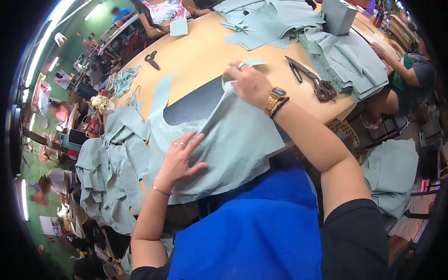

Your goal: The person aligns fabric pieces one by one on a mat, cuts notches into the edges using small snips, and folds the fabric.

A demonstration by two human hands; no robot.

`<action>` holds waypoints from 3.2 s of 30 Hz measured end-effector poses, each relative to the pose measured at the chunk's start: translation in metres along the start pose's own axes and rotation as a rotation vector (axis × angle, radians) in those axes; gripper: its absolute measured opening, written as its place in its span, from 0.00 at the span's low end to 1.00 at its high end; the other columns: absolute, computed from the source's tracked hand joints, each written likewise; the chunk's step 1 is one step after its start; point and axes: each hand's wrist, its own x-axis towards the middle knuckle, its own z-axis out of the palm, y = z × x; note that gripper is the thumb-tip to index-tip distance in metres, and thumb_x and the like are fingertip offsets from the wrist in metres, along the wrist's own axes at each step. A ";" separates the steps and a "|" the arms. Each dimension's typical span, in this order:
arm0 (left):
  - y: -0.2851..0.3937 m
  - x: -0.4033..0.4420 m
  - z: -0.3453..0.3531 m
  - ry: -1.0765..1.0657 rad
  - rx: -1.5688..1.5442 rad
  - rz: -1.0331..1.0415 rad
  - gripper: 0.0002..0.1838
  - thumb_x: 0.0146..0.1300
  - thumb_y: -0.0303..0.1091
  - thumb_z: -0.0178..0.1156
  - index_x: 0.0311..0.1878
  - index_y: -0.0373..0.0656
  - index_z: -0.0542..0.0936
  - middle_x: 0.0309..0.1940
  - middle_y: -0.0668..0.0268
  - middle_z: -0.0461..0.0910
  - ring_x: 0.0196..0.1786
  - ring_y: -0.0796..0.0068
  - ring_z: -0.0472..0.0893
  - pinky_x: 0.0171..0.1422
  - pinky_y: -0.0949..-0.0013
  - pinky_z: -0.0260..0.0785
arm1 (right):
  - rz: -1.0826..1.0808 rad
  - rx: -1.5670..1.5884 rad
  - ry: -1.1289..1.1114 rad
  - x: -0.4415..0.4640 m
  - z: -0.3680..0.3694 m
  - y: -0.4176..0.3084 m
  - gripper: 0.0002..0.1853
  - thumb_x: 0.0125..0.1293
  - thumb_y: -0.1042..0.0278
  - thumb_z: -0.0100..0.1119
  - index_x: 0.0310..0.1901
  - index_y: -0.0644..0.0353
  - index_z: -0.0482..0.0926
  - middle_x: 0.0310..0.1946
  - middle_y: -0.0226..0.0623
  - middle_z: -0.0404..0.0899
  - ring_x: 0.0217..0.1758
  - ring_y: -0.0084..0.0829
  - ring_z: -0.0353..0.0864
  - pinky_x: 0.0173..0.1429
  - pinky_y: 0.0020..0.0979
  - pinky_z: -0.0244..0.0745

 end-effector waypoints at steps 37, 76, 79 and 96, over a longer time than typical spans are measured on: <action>0.039 0.037 0.049 0.336 -0.388 -0.453 0.11 0.65 0.31 0.64 0.50 0.43 0.85 0.39 0.61 0.83 0.35 0.61 0.83 0.41 0.62 0.76 | -0.126 0.343 -0.391 -0.053 0.038 0.003 0.18 0.72 0.62 0.57 0.59 0.60 0.76 0.61 0.45 0.76 0.64 0.44 0.75 0.68 0.41 0.71; 0.045 -0.004 0.040 0.311 -0.043 -0.323 0.07 0.63 0.33 0.65 0.43 0.45 0.86 0.34 0.66 0.81 0.37 0.65 0.82 0.45 0.60 0.68 | -0.305 -0.156 -0.460 -0.073 0.007 -0.075 0.34 0.64 0.33 0.56 0.66 0.44 0.73 0.66 0.47 0.70 0.67 0.48 0.71 0.66 0.53 0.68; 0.044 -0.003 0.029 0.232 -0.096 -0.364 0.08 0.64 0.35 0.64 0.43 0.46 0.86 0.34 0.66 0.82 0.38 0.64 0.81 0.54 0.56 0.67 | -0.318 0.038 -0.440 -0.067 0.017 -0.076 0.32 0.65 0.37 0.58 0.63 0.49 0.75 0.62 0.45 0.74 0.63 0.44 0.75 0.64 0.46 0.71; 0.009 -0.034 0.005 0.071 0.012 -0.232 0.04 0.61 0.36 0.68 0.39 0.56 0.88 0.33 0.77 0.81 0.40 0.74 0.82 0.77 0.37 0.49 | -0.339 0.081 -0.683 -0.067 0.014 -0.111 0.37 0.61 0.31 0.59 0.66 0.44 0.74 0.63 0.57 0.70 0.64 0.51 0.73 0.60 0.51 0.75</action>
